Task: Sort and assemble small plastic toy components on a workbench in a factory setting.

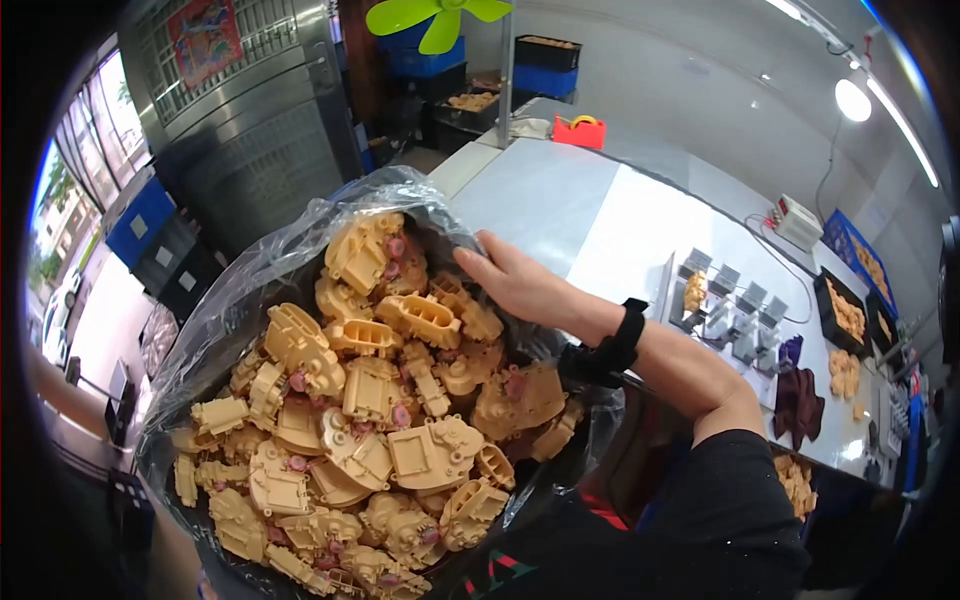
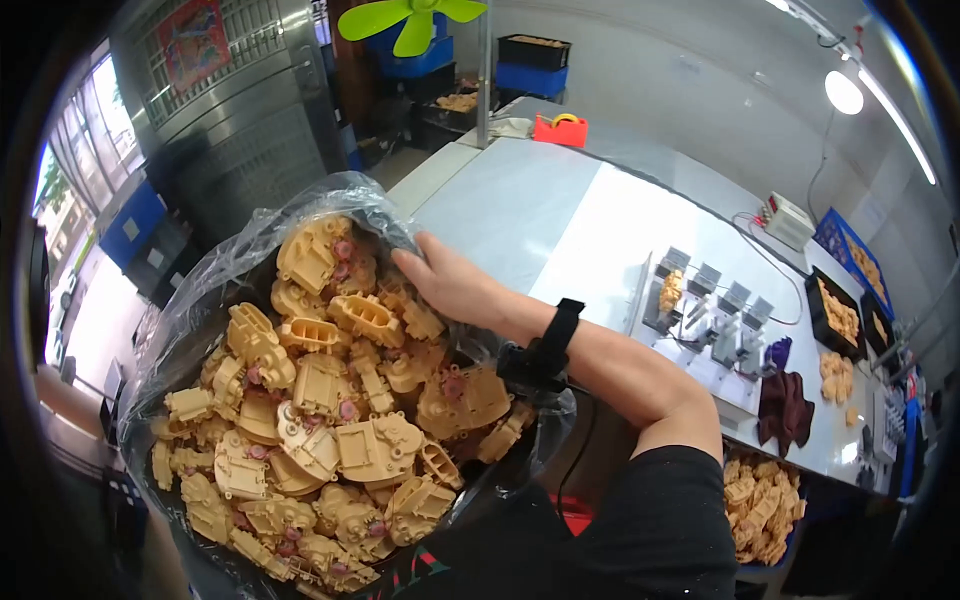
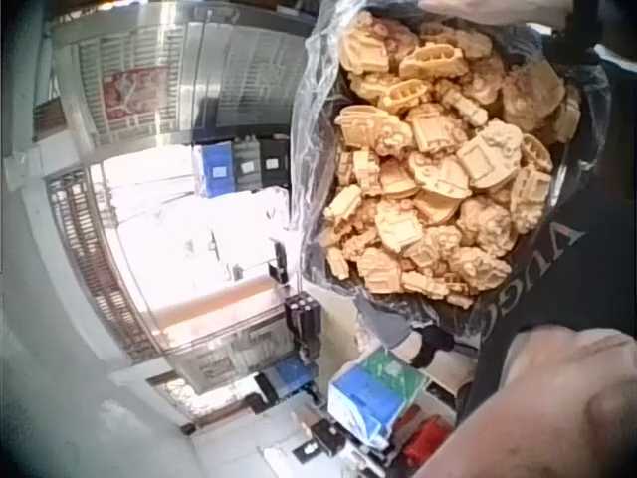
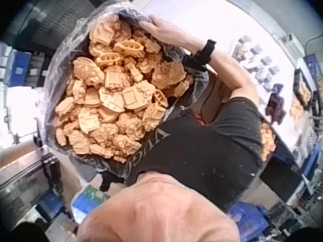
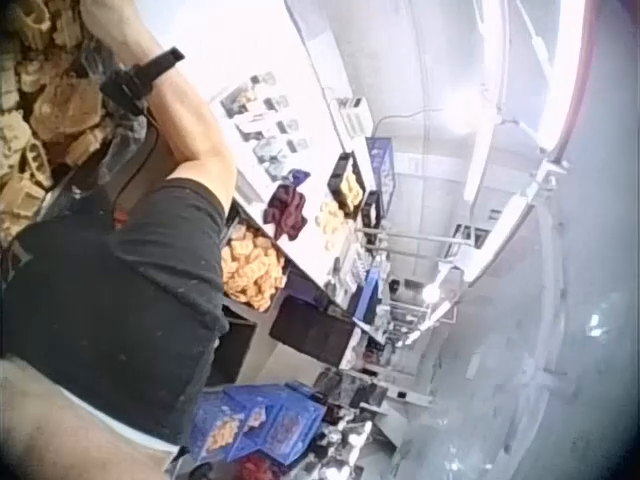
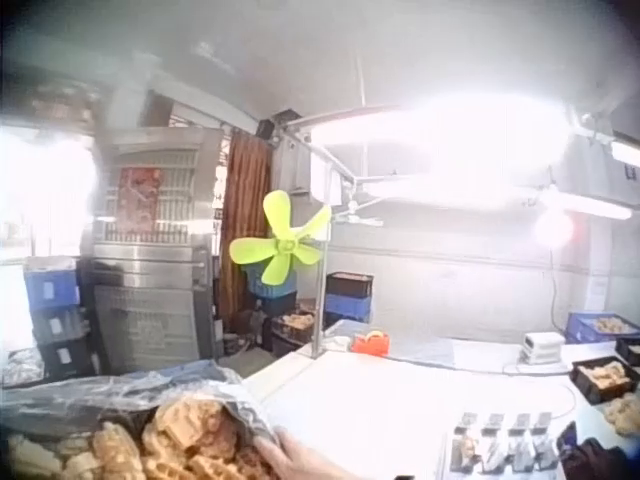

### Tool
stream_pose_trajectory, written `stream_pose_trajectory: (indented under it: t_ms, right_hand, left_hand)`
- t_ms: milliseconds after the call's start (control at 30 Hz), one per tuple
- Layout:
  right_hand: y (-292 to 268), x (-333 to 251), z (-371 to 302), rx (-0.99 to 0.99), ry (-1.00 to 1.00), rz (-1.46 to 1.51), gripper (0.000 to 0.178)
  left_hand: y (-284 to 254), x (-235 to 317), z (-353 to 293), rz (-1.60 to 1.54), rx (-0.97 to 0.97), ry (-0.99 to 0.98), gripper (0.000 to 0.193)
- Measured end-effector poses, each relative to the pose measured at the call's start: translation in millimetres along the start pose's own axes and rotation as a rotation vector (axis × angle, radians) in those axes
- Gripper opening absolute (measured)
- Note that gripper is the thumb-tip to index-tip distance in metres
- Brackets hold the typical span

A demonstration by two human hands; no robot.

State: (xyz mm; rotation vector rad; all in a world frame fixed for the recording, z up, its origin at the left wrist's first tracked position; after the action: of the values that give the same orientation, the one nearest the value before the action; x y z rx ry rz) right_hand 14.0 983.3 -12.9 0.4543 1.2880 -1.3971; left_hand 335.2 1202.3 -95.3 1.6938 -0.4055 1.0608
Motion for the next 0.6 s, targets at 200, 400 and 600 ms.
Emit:
stream_pose_trajectory:
  t_ms: [200,400,600]
  right_hand:
    - [1.4,5.3,-5.5,-0.095,0.072,0.017,0.047]
    - [-1.3,-9.0,-15.8,0.114,0.160,0.264,0.063]
    - [-1.1,9.6,-0.8,0.283,0.002,0.219,0.062]
  left_hand:
    - [2.5,10.2,-6.0,-0.032,-0.006,0.077,0.048]
    - [-23.3,24.4,-15.3,-0.053,-0.054,0.136,0.048]
    - [-54.4,54.1,-20.2,-0.122,-0.151,0.200,0.048]
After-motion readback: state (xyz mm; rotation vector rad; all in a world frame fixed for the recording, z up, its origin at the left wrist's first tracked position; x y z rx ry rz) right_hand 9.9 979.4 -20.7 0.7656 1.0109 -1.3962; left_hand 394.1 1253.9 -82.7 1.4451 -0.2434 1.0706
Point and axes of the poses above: each hand's wrist, its own z-axis towards the middle knuckle, its own y-axis out of the palm, x = y × z, the point moved 5 cm from there along z, towards the middle knuckle, and after that the axes turned 1 degree about z, right-handed, at the moved point
